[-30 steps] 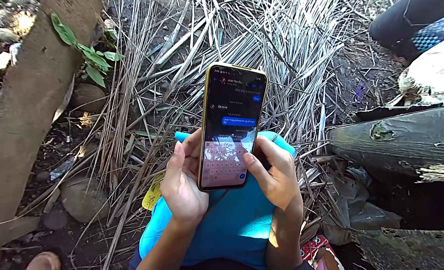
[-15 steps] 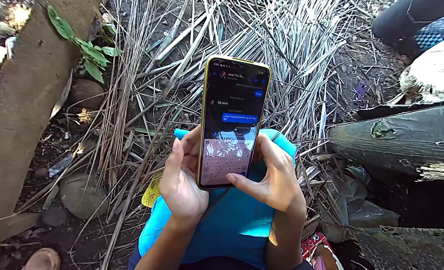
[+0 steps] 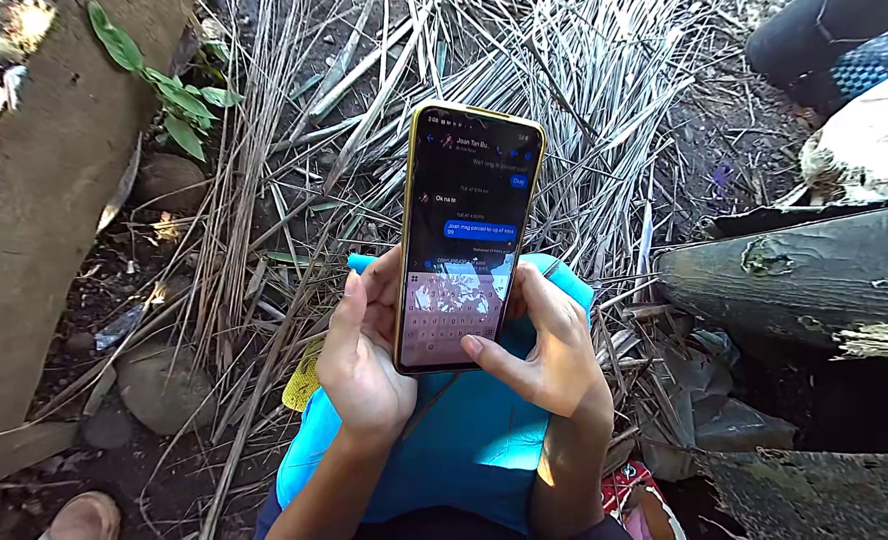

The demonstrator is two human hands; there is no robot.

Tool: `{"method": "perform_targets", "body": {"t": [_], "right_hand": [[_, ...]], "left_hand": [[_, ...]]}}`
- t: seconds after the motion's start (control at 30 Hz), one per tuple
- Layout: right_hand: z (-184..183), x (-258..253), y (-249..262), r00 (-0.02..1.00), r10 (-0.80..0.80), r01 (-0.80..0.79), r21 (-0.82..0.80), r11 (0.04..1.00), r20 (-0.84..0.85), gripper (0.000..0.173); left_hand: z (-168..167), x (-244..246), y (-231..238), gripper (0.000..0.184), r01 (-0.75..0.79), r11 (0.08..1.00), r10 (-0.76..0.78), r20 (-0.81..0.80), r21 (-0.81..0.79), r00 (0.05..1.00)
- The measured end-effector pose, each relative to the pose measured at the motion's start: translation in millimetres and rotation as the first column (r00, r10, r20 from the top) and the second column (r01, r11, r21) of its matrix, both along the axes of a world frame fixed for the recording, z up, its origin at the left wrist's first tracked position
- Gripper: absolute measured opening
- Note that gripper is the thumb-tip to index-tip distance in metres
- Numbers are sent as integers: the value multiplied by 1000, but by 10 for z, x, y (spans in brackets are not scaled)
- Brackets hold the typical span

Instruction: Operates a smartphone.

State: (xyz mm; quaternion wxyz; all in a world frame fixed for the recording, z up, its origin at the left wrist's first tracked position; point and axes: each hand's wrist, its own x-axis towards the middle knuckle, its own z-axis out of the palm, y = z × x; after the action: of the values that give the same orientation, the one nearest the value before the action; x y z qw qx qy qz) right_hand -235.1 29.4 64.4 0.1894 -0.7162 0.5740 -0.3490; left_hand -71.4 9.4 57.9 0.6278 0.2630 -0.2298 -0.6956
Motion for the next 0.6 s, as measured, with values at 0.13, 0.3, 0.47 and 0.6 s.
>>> {"method": "perform_targets", "body": {"t": [0.13,0.3,0.47,0.6], "right_hand": [[0,-10,-4,1000,25,-25,-15,1000,10,43],[-4,-43,-7,996,80,-78,-27,997,46,37],[-1,-43,-4,995,91,-89,-31,996,51,39],[14,7,10,994,29,-27,-21,999,102,34]], "left_hand": [[-11,3,-2,64,5,1000,-5,-1,-8,1000],[-8,9,-2,66,8,1000,-8,-10,-17,1000],[-3,5,1,64,7,999,-6,10,-40,1000],[-5,-1,15,61,2,998,-1,25,-56,1000]]}}
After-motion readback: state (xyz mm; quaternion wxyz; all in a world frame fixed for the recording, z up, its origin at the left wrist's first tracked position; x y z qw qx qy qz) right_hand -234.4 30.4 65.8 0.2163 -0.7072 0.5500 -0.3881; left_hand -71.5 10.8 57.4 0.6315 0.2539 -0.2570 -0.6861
